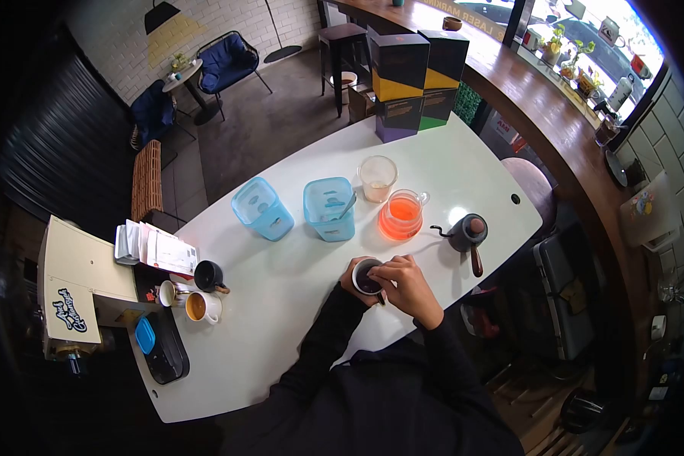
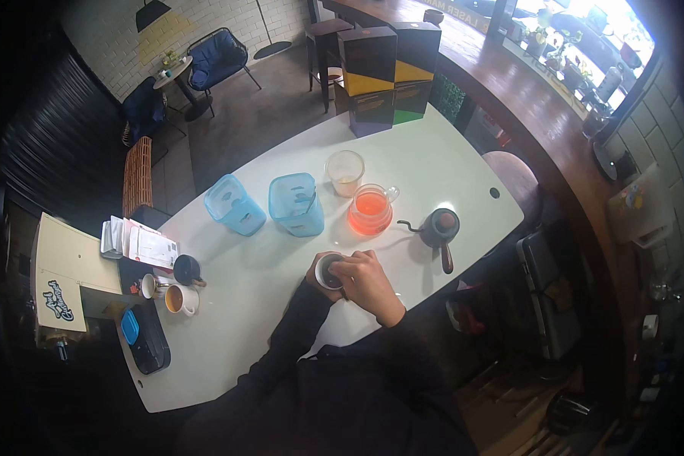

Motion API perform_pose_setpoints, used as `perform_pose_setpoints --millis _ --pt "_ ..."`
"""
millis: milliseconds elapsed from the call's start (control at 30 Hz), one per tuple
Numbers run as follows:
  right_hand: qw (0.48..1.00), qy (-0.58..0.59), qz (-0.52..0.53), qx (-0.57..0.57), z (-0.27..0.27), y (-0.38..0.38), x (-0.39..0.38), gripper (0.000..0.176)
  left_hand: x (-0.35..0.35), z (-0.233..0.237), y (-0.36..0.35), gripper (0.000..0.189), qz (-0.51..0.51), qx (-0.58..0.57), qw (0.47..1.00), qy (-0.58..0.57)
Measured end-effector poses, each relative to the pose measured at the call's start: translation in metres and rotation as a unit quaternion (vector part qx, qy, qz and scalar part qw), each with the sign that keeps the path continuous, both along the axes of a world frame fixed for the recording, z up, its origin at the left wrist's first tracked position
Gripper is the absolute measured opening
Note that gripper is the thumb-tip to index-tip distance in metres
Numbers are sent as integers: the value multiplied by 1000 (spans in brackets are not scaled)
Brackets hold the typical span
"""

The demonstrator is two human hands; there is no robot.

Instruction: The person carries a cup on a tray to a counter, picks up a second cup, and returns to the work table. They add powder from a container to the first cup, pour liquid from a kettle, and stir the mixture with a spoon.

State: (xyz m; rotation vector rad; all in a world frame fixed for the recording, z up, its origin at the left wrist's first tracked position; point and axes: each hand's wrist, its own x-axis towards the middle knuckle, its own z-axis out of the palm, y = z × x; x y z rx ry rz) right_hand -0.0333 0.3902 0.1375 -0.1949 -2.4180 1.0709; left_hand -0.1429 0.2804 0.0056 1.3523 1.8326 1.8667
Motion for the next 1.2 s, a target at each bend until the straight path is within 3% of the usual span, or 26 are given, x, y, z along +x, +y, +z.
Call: perform_pose_setpoints --millis 67,200,400,600,700,900,1200 --pt "998 -53 38 24 2 3 4 11 0 0 0 72 0 -3 1000 -3" --pt "998 -55 18 37 3 7 7 10 4 11 0 70 19 -15 1000 -1" --pt "998 5 -51 31 -4 6 1 12 5 5 1 70 29 -25 999 -14" --pt "999 -34 25 -1 3 6 6 12 1 4 0 70 8 -10 1000 -1" --pt "998 -47 35 37 6 10 8 13 2 2 1 69 8 5 1000 -1" --pt "998 12 -42 39 -4 9 0 12 2 0 2 67 25 0 1000 18" --pt "998 -41 35 12 2 6 8 11 2 8 0 68 -1 10 1000 0"
